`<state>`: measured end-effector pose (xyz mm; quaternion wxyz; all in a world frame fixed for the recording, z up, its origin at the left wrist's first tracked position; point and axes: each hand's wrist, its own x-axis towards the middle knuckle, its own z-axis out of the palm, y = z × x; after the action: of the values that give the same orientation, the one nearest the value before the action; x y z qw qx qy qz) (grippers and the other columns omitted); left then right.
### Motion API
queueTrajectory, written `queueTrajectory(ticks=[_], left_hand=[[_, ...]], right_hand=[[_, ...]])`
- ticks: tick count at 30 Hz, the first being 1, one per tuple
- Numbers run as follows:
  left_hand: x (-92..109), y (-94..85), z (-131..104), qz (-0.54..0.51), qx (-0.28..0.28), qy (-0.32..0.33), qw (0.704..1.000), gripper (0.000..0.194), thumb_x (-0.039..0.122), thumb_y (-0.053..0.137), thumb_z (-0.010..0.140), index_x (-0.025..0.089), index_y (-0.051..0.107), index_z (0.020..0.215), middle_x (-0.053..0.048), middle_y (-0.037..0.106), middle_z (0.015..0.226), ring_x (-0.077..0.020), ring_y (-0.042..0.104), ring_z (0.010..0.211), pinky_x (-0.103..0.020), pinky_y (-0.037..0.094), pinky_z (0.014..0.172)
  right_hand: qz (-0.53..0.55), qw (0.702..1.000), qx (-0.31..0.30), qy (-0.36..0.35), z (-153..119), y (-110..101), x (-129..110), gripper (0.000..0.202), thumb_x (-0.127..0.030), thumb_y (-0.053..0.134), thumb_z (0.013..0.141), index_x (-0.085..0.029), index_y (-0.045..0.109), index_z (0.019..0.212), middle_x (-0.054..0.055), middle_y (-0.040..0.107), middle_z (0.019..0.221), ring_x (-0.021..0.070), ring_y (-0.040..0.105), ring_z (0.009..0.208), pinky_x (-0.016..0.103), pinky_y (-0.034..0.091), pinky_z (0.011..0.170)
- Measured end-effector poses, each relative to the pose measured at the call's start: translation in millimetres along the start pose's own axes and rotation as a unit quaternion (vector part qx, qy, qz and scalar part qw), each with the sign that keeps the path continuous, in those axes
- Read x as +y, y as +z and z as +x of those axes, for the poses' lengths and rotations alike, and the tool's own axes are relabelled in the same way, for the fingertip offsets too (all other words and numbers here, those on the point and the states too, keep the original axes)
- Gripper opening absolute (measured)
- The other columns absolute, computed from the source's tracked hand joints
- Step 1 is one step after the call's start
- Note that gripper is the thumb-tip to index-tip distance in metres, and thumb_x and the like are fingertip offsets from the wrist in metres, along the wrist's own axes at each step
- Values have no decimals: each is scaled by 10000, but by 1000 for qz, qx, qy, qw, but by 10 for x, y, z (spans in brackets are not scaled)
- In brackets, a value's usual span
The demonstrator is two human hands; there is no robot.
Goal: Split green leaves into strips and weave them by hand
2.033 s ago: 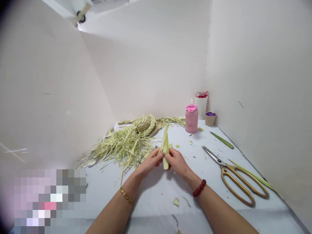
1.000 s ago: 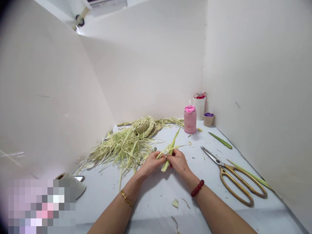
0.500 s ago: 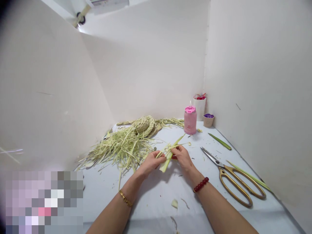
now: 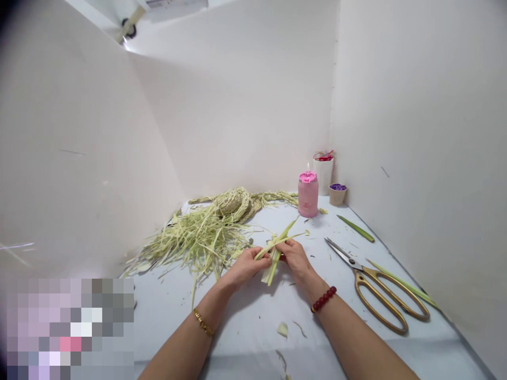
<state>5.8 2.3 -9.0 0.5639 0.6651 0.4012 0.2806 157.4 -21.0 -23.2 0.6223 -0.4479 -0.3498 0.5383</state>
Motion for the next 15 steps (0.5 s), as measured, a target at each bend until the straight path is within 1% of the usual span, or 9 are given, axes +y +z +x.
queueTrajectory(ticks=[2, 4, 7, 10, 15], left_hand=[[10, 3, -2, -8, 6, 0, 1000, 189, 306, 665, 646, 166, 542, 682, 54, 394, 543, -70, 283, 495, -232, 199, 485], [12, 5, 2, -15, 4, 1, 1000, 188, 303, 666, 646, 165, 542, 678, 52, 397, 541, -69, 279, 492, -237, 196, 486], [-1, 7, 15, -12, -4, 3, 1000, 178, 302, 662, 655, 165, 552, 684, 54, 388, 536, -67, 269, 481, -245, 188, 489], [-13, 2, 25, -9, -3, 2, 1000, 165, 292, 657, 659, 166, 554, 683, 51, 394, 531, -68, 277, 475, -250, 188, 493], [17, -21, 16, -5, -20, -4, 1000, 207, 325, 674, 648, 164, 548, 678, 54, 394, 540, -68, 277, 484, -245, 200, 497]], right_hand=[[8, 999, -47, 3, -15, 7, -1, 125, -243, 654, 631, -162, 631, 723, 30, 680, 702, 155, 619, 669, 262, 488, 674], [17, 998, -65, 8, -18, 10, 11, 180, -235, 662, 625, -166, 638, 790, 26, 683, 703, 162, 628, 673, 269, 488, 682], [25, 999, -26, 14, 0, 2, 31, 183, -199, 664, 600, -172, 635, 778, 4, 665, 647, 155, 616, 622, 271, 487, 655], [19, 1000, -7, 10, 20, -21, 20, 156, -177, 671, 582, -160, 646, 735, 16, 676, 673, 153, 618, 642, 265, 492, 662], [-3, 1000, 30, -1, 44, -87, -47, 150, -218, 668, 600, -151, 679, 734, 36, 688, 693, 164, 624, 662, 270, 504, 654]])
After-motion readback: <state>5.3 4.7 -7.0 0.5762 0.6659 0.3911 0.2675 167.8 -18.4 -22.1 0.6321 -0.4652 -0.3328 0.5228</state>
